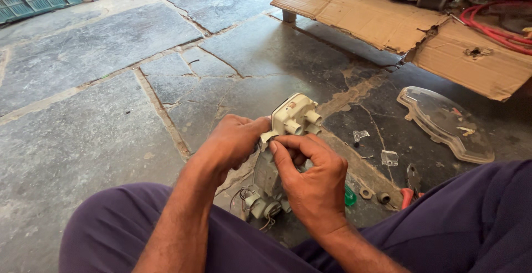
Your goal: The person holds a motorcycle instrument cluster and uses a green screwdriver to adjust the speedometer needle and internal components. They rotate the cluster to access different sides and continue making adjustments throughout the clip.
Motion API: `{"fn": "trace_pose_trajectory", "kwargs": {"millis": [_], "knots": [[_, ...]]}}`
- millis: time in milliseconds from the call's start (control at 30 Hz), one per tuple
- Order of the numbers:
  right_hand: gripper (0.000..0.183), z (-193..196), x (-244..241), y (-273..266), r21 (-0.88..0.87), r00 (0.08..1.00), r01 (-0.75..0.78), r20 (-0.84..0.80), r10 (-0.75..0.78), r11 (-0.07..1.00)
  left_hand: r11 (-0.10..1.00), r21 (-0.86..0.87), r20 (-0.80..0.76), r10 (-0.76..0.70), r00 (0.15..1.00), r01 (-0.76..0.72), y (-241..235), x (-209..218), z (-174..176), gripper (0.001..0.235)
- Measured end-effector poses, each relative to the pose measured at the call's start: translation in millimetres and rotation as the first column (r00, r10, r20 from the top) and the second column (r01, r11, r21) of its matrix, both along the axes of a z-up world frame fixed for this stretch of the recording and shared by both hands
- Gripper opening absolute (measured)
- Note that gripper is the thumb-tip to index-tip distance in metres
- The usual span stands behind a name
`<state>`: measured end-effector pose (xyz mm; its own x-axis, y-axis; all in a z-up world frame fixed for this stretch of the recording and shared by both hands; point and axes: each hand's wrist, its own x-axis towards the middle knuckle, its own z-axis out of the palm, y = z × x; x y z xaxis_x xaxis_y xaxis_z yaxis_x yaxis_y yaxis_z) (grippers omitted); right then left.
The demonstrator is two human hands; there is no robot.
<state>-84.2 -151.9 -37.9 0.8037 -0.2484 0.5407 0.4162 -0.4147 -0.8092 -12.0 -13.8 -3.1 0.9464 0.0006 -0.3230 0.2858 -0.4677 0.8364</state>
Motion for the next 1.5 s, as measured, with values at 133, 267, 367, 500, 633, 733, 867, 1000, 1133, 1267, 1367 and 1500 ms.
{"fn": "trace_pose_trajectory", "kwargs": {"millis": [133, 267, 367, 500, 633, 733, 867, 1000, 1133, 1267, 1367, 1500], "knots": [[0.011, -0.1, -1.1, -1.0, -0.003, 1.000, -0.016, -0.012, 0.016, 1.000, 1.000, -0.003, 0.035, -0.026, 0.999, 0.026, 1.1, 0.1, -1.3, 0.045], [0.011, 0.5, -2.2, -0.7, -0.013, 1.000, -0.013, -0.017, 0.013, 1.000, 0.977, -0.199, 0.099, -0.060, 0.993, 0.078, 1.0, 0.8, -2.0, 0.036], [0.012, -0.2, -2.8, -3.0, -0.038, 1.000, -0.008, 0.004, 0.008, 0.999, 0.945, -0.314, 0.054, -0.079, 0.995, 0.092, 5.5, 0.2, 3.1, 0.034], [0.015, -4.5, -4.6, -8.7, -0.168, 0.995, 0.014, 0.096, 0.002, 0.986, 0.904, -0.417, -0.011, -0.106, 0.994, 0.092, 10.8, -3.7, 9.1, 0.034], [0.029, -8.0, -2.5, -13.7, -0.312, 0.968, 0.053, 0.249, 0.028, 0.949, 0.899, -0.426, -0.014, -0.124, 0.992, 0.106, 10.8, -3.4, 12.2, 0.039], [0.032, -8.9, -2.3, -14.9, -0.269, 0.972, 0.075, 0.234, -0.010, 0.960, 0.888, -0.441, -0.006, -0.144, 0.989, 0.127, 11.2, -3.5, 10.8, 0.039], [0.030, -6.3, -6.4, -17.2, -0.122, 0.988, 0.076, 0.145, -0.058, 0.990, 0.869, -0.451, 0.079, -0.187, 0.979, 0.202, 5.2, -7.2, 5.3, 0.037], [0.022, -2.2, -13.2, -20.2, 0.022, 0.989, 0.141, 0.050, -0.142, 0.990, 0.879, -0.402, 0.180, -0.199, 0.963, 0.256, -8.2, -17.5, -0.3, 0.032], [0.013, -0.9, -19.9, -29.1, 0.141, 0.990, 0.141, -0.023, -0.139, 0.980, 0.922, -0.343, 0.260, -0.090, 0.961, 0.180, -28.9, -40.1, -11.9, 0.029], [0.014, 6.1, -36.4, -38.5, 0.223, 0.987, 0.126, -0.123, -0.101, 0.967, 0.999, -0.029, 0.438, -0.025, 0.899, 0.042, -55.5, -62.3, -11.7, 0.046], [0.013, 8.4, -49.3, -43.0, 0.266, 0.990, 0.100, -0.126, -0.069, 0.959, 0.995, 0.069, 0.437, 0.040, 0.899, -0.078, -71.4, -71.0, -3.4, 0.058], [0.013, 4.5, -61.2, -50.9, 0.240, 0.994, 0.110, -0.046, -0.102, 0.964, 0.971, 0.177, 0.321, 0.098, 0.942, -0.161, -82.8, -84.1, 11.2, 0.070]]}}
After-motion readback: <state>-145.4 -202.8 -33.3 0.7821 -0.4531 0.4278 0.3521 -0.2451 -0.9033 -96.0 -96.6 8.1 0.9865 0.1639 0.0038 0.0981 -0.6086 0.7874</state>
